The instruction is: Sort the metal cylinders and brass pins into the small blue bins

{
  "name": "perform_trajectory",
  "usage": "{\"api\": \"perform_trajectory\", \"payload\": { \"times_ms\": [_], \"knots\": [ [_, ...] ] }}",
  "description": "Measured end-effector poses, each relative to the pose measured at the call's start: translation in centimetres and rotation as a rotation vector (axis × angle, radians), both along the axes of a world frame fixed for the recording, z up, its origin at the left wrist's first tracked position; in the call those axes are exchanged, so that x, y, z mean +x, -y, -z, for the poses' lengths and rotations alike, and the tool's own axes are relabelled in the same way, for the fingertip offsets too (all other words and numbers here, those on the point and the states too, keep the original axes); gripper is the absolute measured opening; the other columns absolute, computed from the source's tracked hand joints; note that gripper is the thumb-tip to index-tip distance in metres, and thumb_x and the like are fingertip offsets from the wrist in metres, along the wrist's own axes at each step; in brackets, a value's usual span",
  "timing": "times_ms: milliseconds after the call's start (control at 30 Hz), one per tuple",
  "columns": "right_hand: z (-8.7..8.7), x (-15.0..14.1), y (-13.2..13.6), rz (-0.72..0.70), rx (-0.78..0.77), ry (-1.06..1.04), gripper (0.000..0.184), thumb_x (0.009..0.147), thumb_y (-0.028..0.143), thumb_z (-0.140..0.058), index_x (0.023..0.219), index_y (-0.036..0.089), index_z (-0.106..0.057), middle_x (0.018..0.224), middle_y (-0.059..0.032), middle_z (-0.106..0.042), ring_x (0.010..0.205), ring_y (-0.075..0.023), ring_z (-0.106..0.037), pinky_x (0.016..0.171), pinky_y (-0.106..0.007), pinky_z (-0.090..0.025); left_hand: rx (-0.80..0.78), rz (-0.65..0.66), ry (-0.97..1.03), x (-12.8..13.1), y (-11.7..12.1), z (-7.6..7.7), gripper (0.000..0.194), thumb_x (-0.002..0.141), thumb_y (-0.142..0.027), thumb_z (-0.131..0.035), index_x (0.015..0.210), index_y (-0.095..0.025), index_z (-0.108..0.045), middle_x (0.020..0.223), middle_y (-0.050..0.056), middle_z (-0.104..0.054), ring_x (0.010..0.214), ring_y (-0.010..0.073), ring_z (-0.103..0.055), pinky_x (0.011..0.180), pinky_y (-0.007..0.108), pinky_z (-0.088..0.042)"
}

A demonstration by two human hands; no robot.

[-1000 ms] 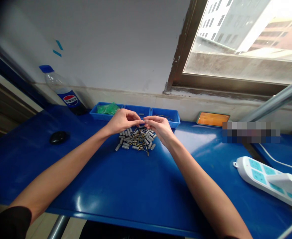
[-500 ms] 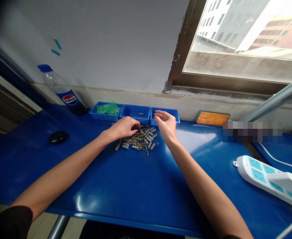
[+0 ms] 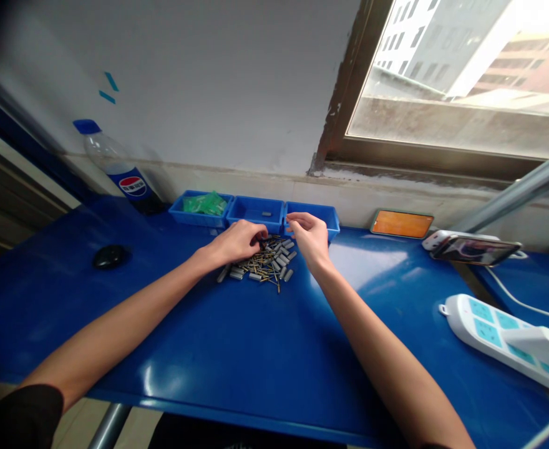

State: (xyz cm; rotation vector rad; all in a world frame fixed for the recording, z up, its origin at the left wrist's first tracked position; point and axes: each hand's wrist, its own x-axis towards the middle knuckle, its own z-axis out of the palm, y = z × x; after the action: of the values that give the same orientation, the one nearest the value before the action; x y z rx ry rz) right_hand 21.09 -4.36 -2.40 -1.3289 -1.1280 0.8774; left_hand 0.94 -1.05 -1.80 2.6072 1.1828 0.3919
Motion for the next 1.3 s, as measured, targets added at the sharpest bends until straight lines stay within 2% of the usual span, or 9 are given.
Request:
{"api": "perform_trajectory", "payload": {
  "times_ms": [133,267,433,533,667,833,1033,1200,1300],
  "knots": [
    [-0.1,-0.1,0.1,-0.009,0.006,-0.01,0.024,0.075,0.033,-0.069,0.093,0.019,-0.078,0.102,-0.0098,-0.08,0.078,-0.0198,-0.072,0.068,-0.033,-0.055,-0.008,0.013,0.074,-0.2,-0.3,-0.1,0.032,0.078,-0.006,-0.061,0.103,-0.016,-0.078,0.086,0.008,-0.078,0.079,0.0213,-0.073,0.071,0.029,-0.052],
    [-0.4,-0.1,0.2,-0.055,-0.014,0.016,0.025,0.076,0.03,-0.067,0.095,0.018,-0.077,0.092,-0.0086,-0.08,0.076,-0.0195,-0.072,0.069,-0.033,-0.054,-0.111,0.037,0.319,-0.6,-0.7,-0.9,0.022,0.08,-0.011,-0.065,0.098,-0.016,-0.078,0.086,0.006,-0.079,0.08,0.0186,-0.075,0.077,0.029,-0.057],
    [-0.8,-0.3,0.4,-0.223,-0.104,0.033,0.023,0.082,0.035,-0.073,0.098,0.019,-0.074,0.077,-0.0055,-0.078,0.066,-0.0172,-0.069,0.063,-0.03,-0.052,-0.324,0.038,0.656,-0.8,-0.8,-2.3,0.02,0.081,-0.022,-0.075,0.098,-0.013,-0.076,0.093,0.009,-0.08,0.087,0.0191,-0.077,0.084,0.031,-0.061],
    [-1.0,-0.5,0.7,-0.361,-0.187,-0.097,0.03,0.083,0.044,-0.079,0.098,0.019,-0.074,0.08,-0.007,-0.079,0.069,-0.0171,-0.072,0.068,-0.031,-0.055,-0.387,0.042,0.766,-0.7,-0.7,-2.6,0.024,0.078,-0.025,-0.079,0.097,-0.012,-0.076,0.096,0.01,-0.08,0.089,0.0191,-0.076,0.087,0.032,-0.062],
    [-1.0,-0.5,0.8,-0.432,-0.184,-0.3,0.035,0.072,0.041,-0.091,0.094,0.017,-0.077,0.083,-0.0063,-0.079,0.073,-0.0141,-0.072,0.076,-0.027,-0.058,-0.428,0.078,0.79,-0.7,-0.6,-2.5,0.026,0.076,-0.026,-0.082,0.097,-0.012,-0.077,0.094,0.009,-0.08,0.088,0.0183,-0.076,0.087,0.033,-0.061],
    [-0.8,-0.4,0.7,-0.419,-0.186,-0.354,0.041,0.062,0.04,-0.098,0.091,0.018,-0.079,0.081,-0.0059,-0.079,0.072,-0.0133,-0.071,0.073,-0.027,-0.058,-0.43,0.072,0.744,-0.6,-0.7,-2.2,0.023,0.078,-0.027,-0.08,0.097,-0.013,-0.079,0.095,0.009,-0.081,0.088,0.0192,-0.076,0.084,0.032,-0.06],
    [-0.5,-0.5,0.6,-0.424,-0.197,-0.342,0.037,0.07,0.04,-0.094,0.096,0.018,-0.079,0.087,-0.0066,-0.08,0.075,-0.0136,-0.072,0.075,-0.027,-0.059,-0.389,0.004,0.746,-0.8,-0.9,-2.4,0.019,0.079,-0.026,-0.08,0.092,-0.013,-0.08,0.093,0.009,-0.081,0.086,0.0196,-0.076,0.081,0.03,-0.06],
    [-0.3,-0.4,0.4,-0.315,-0.181,-0.225,0.031,0.074,0.038,-0.089,0.095,0.018,-0.078,0.086,-0.0077,-0.08,0.071,-0.0137,-0.072,0.067,-0.026,-0.056,-0.244,-0.127,0.73,-1.3,-1.5,-2.2,0.018,0.08,-0.026,-0.079,0.092,-0.013,-0.08,0.094,0.01,-0.082,0.083,0.0205,-0.077,0.078,0.031,-0.062],
    [-0.2,-0.4,0.2,-0.301,-0.182,-0.2,0.027,0.076,0.037,-0.086,0.094,0.018,-0.078,0.085,-0.0076,-0.08,0.07,-0.014,-0.072,0.064,-0.025,-0.055,-0.175,-0.179,0.715,-1.6,-1.9,-1.6,0.016,0.082,-0.021,-0.076,0.096,-0.014,-0.081,0.097,0.01,-0.082,0.086,0.0207,-0.078,0.083,0.033,-0.064]
  ]
}}
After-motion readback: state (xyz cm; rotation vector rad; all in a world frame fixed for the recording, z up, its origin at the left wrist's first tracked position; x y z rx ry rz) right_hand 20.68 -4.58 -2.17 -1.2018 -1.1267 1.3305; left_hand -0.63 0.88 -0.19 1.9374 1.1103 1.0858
